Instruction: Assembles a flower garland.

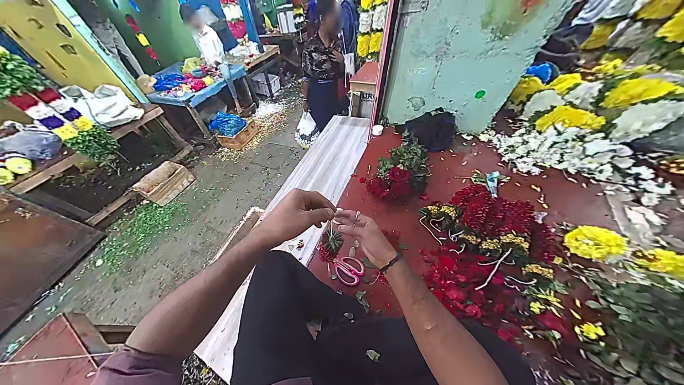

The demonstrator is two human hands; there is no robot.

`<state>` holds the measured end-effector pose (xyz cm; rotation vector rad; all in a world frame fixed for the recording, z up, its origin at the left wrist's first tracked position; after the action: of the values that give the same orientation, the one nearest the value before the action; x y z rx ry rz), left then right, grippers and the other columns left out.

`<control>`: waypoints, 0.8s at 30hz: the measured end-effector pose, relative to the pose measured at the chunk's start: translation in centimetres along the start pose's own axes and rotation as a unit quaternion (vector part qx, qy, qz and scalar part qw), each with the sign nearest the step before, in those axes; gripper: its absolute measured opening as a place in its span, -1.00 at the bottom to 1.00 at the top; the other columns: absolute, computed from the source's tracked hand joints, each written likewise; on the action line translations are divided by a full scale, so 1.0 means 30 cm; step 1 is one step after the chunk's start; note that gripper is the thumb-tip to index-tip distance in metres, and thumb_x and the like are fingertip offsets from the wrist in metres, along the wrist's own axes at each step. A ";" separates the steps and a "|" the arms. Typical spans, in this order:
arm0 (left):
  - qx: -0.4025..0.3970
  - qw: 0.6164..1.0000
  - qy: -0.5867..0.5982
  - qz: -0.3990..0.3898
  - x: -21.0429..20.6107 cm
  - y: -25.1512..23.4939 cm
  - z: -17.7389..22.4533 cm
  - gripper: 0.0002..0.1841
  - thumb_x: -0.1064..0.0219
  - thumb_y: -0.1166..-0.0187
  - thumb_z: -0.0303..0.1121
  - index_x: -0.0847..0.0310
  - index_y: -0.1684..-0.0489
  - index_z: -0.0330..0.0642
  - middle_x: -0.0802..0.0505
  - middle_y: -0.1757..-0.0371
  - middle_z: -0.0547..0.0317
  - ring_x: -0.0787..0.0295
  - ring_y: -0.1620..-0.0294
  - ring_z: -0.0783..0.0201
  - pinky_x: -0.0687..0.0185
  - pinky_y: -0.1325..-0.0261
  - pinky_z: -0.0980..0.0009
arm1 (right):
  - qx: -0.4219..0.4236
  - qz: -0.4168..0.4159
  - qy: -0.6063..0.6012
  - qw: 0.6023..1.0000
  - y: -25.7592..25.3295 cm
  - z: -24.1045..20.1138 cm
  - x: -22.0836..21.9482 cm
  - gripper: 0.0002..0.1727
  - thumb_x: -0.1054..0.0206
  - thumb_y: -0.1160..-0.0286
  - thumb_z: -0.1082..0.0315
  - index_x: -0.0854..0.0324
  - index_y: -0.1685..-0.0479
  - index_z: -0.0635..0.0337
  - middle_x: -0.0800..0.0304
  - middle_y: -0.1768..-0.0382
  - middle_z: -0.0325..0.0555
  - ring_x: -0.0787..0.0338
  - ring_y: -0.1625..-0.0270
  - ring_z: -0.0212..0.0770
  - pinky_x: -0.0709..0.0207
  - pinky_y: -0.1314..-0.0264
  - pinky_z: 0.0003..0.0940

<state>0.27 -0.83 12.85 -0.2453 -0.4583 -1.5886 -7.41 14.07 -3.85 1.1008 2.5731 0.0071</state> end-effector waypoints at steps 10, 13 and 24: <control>0.095 0.988 0.072 0.096 0.114 0.015 -0.191 -0.86 -0.33 -0.67 -0.44 -0.80 0.09 -0.31 -0.91 -0.02 0.00 -0.91 0.13 0.11 -0.88 -0.03 0.15 | -0.264 -0.087 0.688 0.671 0.086 0.569 -0.013 -0.32 -0.52 -0.26 0.24 -0.57 -0.50 0.13 -0.44 -0.56 0.41 -0.60 -0.41 0.47 -0.63 -0.17 0.38; 0.114 0.983 0.074 0.126 0.143 0.016 -0.237 -0.84 -0.34 -0.67 -0.41 -0.80 0.13 -0.32 -0.93 0.04 0.00 -0.93 0.16 0.08 -0.90 0.03 0.13 | -0.239 -0.078 0.704 0.664 0.077 0.602 -0.034 -0.31 -0.45 -0.34 0.34 -0.49 -0.60 0.11 -0.54 -0.44 0.45 -0.65 -0.34 0.49 -0.64 -0.14 0.37; 0.116 0.947 0.235 0.183 0.225 0.031 -0.260 -0.76 -0.18 -0.70 -0.42 -0.75 0.06 -0.41 -0.92 0.02 -0.08 -0.92 0.07 0.14 -0.81 -0.17 0.20 | -0.146 -0.001 0.082 0.986 0.052 0.203 0.043 -0.20 -0.62 -0.26 0.35 -0.39 -0.60 0.23 -0.84 -0.02 0.07 -0.89 0.15 -0.08 -0.83 0.14 -0.17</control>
<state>1.61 -10.29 8.88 0.2201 -0.2063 -1.1627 -5.25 15.27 -9.75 1.0222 2.6061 0.4784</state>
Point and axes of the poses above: each hand's wrist, its own y-axis away from the middle knuckle, its own x-axis out of the back of the hand, z = x × y, the point moved 5 cm from there along -y, towards the middle knuckle
